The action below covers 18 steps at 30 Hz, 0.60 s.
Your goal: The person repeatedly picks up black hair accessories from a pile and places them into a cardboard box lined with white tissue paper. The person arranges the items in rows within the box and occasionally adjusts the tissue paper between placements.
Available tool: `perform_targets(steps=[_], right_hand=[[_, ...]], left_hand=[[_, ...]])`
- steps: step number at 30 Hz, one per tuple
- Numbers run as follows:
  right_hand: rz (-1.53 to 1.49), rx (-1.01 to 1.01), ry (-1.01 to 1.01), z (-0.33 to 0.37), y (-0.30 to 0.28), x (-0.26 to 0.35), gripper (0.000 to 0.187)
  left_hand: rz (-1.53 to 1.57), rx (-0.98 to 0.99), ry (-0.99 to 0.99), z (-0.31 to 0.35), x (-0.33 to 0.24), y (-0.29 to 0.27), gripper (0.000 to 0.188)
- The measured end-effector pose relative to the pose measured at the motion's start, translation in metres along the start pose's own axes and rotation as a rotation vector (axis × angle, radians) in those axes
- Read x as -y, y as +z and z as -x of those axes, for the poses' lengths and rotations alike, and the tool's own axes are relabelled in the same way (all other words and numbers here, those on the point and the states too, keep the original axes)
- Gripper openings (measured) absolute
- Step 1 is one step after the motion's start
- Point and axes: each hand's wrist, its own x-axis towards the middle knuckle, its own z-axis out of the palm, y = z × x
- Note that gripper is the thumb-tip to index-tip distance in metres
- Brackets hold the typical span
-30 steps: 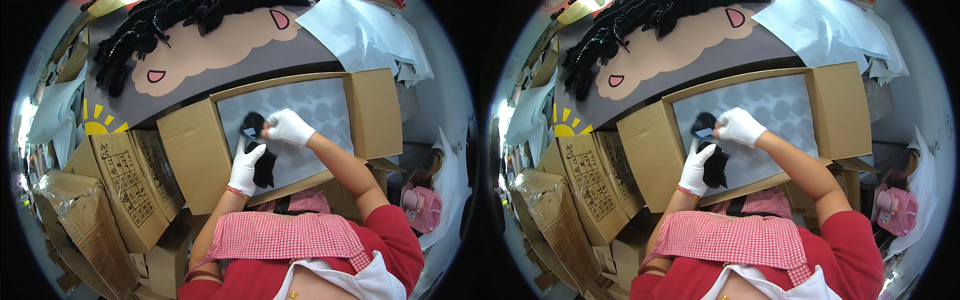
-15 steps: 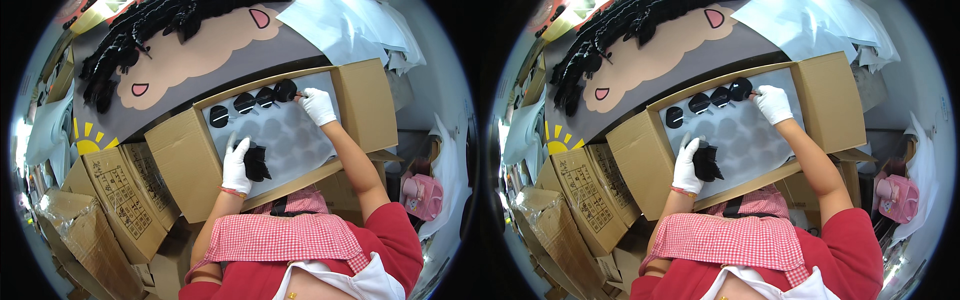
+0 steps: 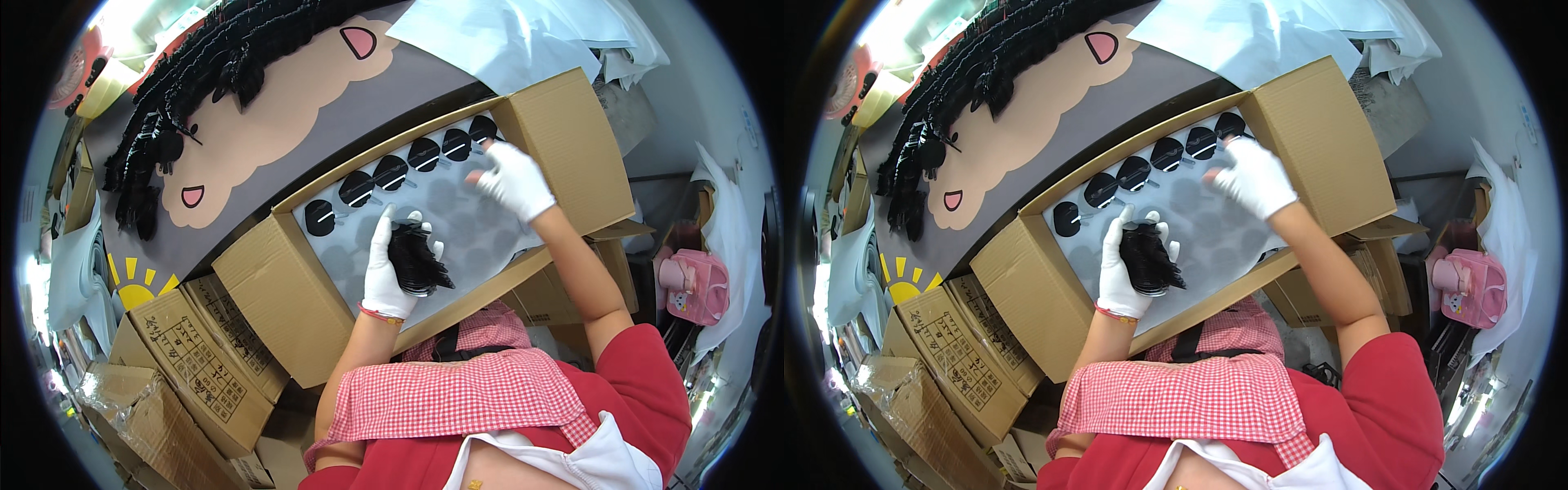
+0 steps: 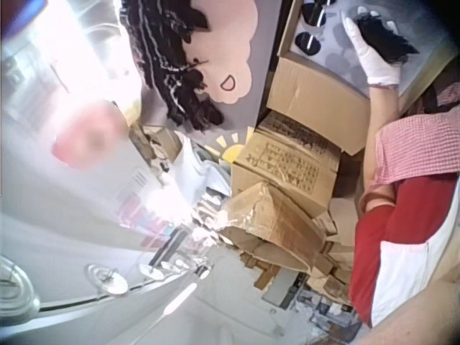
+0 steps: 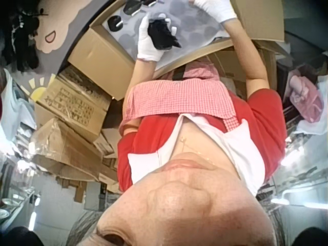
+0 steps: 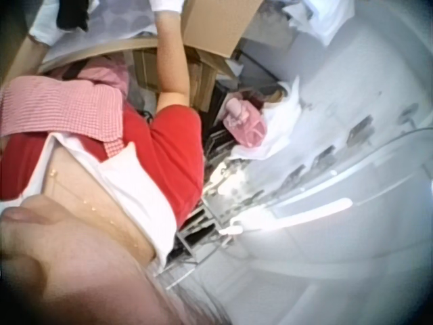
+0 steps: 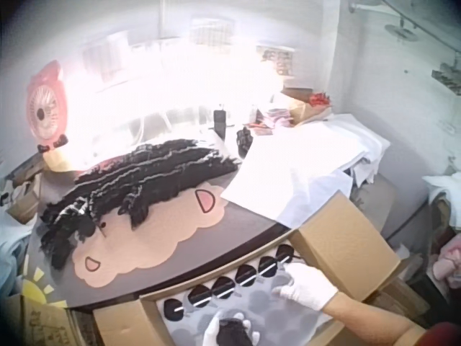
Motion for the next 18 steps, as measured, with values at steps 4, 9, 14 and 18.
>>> perform_targets(steps=[4, 9, 14, 18], right_hand=[[-0.400, 0.536, -0.016, 0.042, -0.011, 0.073, 0.041], [-0.261, 0.623, -0.060, 0.055, 0.000, 0.101, 0.028], [-0.305, 0.934, -0.042, 0.041, 0.028, 0.109, 0.025], [-0.376, 0.621, -0.161, 0.044, 0.068, 0.138, 0.026]], left_hand=[[-0.224, 0.078, 0.180, 0.004, 0.015, -0.008, 0.047], [-0.409, 0.068, 0.240, 0.030, 0.011, -0.021, 0.056], [-0.490, -0.015, 0.224, 0.060, -0.007, -0.048, 0.070], [-0.184, -0.123, -0.036, 0.064, -0.016, -0.076, 0.043]])
